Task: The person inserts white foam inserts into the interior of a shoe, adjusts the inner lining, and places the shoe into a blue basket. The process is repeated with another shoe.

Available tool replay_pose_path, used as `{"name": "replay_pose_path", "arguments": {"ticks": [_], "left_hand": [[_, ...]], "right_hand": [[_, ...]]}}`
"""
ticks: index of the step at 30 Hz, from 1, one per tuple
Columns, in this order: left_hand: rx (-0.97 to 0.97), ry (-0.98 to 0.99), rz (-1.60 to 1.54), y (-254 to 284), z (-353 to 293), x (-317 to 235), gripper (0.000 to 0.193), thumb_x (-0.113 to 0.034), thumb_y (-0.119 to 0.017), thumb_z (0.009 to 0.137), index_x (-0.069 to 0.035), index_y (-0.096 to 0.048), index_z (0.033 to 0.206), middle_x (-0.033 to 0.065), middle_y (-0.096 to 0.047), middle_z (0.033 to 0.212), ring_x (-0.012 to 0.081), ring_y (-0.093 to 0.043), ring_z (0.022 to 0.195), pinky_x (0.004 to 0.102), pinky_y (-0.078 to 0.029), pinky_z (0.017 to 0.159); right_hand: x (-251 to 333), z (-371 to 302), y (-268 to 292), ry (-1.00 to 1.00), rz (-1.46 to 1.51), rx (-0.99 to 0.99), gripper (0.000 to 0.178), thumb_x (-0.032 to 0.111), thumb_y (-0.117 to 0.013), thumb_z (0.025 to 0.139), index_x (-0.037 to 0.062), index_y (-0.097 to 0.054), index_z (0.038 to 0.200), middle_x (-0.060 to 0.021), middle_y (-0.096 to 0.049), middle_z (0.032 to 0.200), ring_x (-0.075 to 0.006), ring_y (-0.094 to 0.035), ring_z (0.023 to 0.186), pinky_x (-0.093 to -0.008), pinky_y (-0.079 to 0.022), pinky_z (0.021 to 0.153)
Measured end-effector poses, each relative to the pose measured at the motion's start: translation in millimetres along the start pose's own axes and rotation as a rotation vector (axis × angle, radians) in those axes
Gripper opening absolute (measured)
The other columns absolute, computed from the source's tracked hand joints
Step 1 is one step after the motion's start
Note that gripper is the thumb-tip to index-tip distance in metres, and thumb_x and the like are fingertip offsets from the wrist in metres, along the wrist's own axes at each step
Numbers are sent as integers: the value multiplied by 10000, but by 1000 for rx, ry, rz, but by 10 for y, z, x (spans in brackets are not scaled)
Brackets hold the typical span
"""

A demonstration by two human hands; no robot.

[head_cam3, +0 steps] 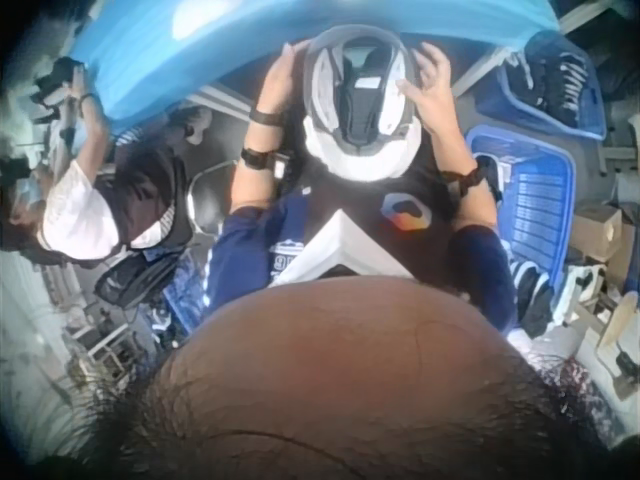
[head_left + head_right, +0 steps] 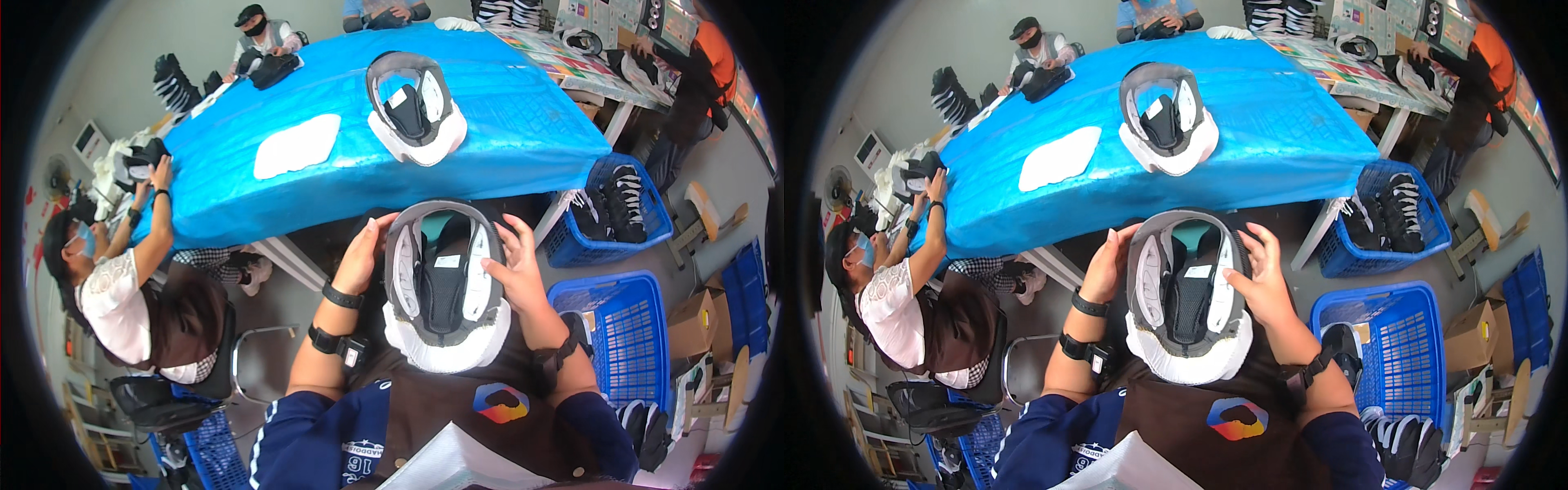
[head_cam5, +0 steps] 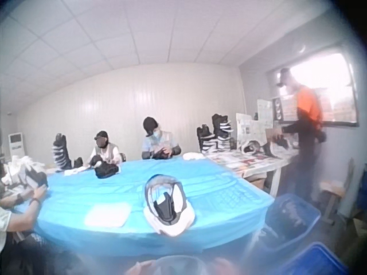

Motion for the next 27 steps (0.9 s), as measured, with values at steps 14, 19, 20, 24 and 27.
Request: {"name": "replay_pose_path", "arguments": {"ticks": [14,19,20,24,27], "left_hand": [[-27,42,421,-114,212,-261,322,25,-719,756,7,-614,1060,-57,-499,789,44,-467,679,173,-417,668],[3,-240,219,14,170,-217,333,-36,-660,833,-21,-576,1154,-25,-482,870,44,-483,729,162,-407,647],[-70,-257,142,108,222,-240,336,-85,-638,864,-26,-558,1185,-11,-495,907,51,-501,755,174,-423,658],[-521,-392,621,626,667,-511,394,-256,-653,884,-10,-547,1173,67,-548,1035,143,-566,817,247,-473,706],[-727,-571,1251,944,1115,-782,530,-376,-711,801,-1,-555,1141,185,-536,1135,297,-569,978,389,-477,819]], "right_hand": [[-78,510,164,-284,72,166,447,-59,-668,769,-20,-532,1193,-9,-550,901,-116,-540,811,-245,-465,796],[6,333,39,208,-456,70,391,9,-686,777,41,-577,1151,-29,-460,985,-102,-463,820,-225,-449,740],[-8,285,31,87,-493,108,533,88,-715,777,58,-506,1267,-70,-428,1147,-170,-498,990,-287,-469,800],[60,146,-62,96,-719,228,737,74,-616,806,75,-239,1439,-210,-549,1161,-294,-581,1047,-384,-453,881],[24,83,-152,-98,-782,334,721,74,-530,848,74,-151,1461,-262,-621,1045,-334,-613,1024,-371,-432,919]]}}
Point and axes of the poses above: each hand's wrist, its own z-axis towards the middle knuckle, its own y-axis out of the back of the hand, x = y × z, the point moved 3 cm from there along z, towards the middle knuckle
